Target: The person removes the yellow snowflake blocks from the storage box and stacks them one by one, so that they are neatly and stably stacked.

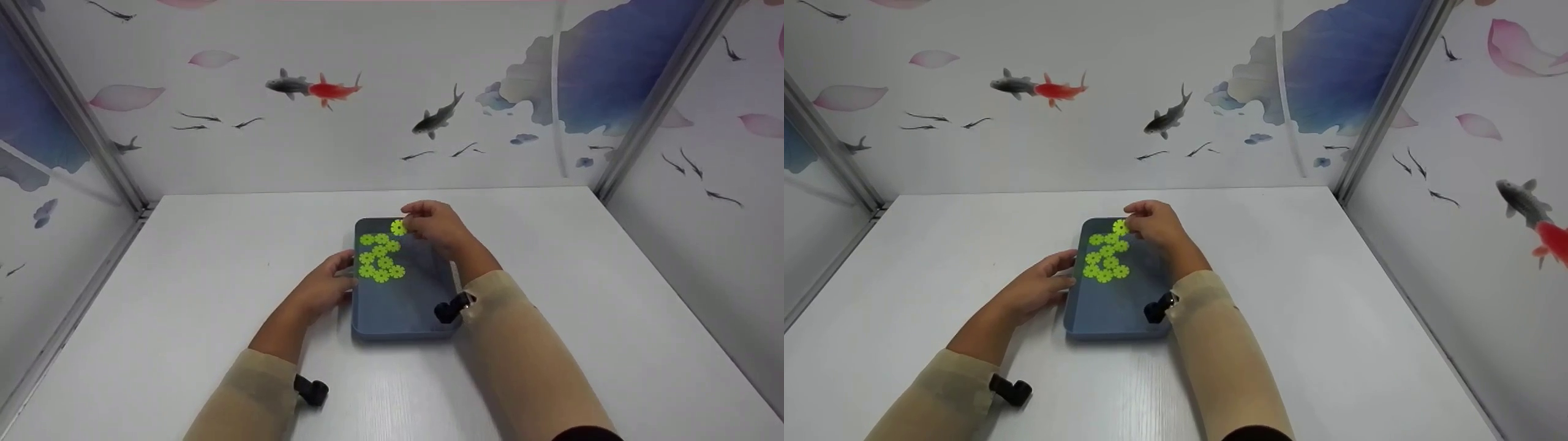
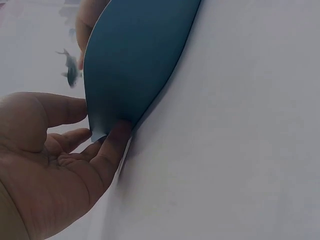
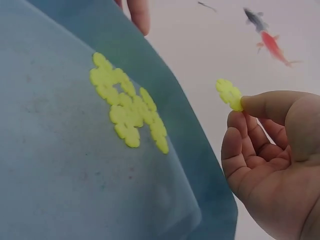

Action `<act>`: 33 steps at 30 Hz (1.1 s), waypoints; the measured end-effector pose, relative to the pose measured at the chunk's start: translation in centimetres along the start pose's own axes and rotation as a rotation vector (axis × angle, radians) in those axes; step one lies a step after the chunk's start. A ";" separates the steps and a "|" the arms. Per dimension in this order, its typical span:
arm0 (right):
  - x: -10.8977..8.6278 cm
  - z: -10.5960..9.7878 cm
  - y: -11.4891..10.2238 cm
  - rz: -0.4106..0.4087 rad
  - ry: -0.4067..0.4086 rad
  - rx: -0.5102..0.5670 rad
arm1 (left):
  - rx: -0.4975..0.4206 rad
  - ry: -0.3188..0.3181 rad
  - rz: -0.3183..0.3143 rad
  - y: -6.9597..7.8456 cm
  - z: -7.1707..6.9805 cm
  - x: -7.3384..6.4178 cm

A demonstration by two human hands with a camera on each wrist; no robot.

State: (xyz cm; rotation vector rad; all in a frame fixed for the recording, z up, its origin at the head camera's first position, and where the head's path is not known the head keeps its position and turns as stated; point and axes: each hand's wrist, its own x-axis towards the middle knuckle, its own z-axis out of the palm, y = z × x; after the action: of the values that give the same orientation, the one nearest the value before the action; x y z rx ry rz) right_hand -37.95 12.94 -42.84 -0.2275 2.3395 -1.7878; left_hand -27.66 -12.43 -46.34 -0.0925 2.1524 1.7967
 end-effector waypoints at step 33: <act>-4.5 -10.0 4.6 0.118 0.207 0.188 | 0.004 -0.003 0.014 -0.1 0.1 -0.1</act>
State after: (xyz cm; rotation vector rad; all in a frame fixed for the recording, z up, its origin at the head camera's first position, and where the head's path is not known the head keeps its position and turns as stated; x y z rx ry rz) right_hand -35.99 24.51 -44.43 0.1255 2.2396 -2.0417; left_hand -27.53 -12.34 -46.41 -0.0742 2.1594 1.7987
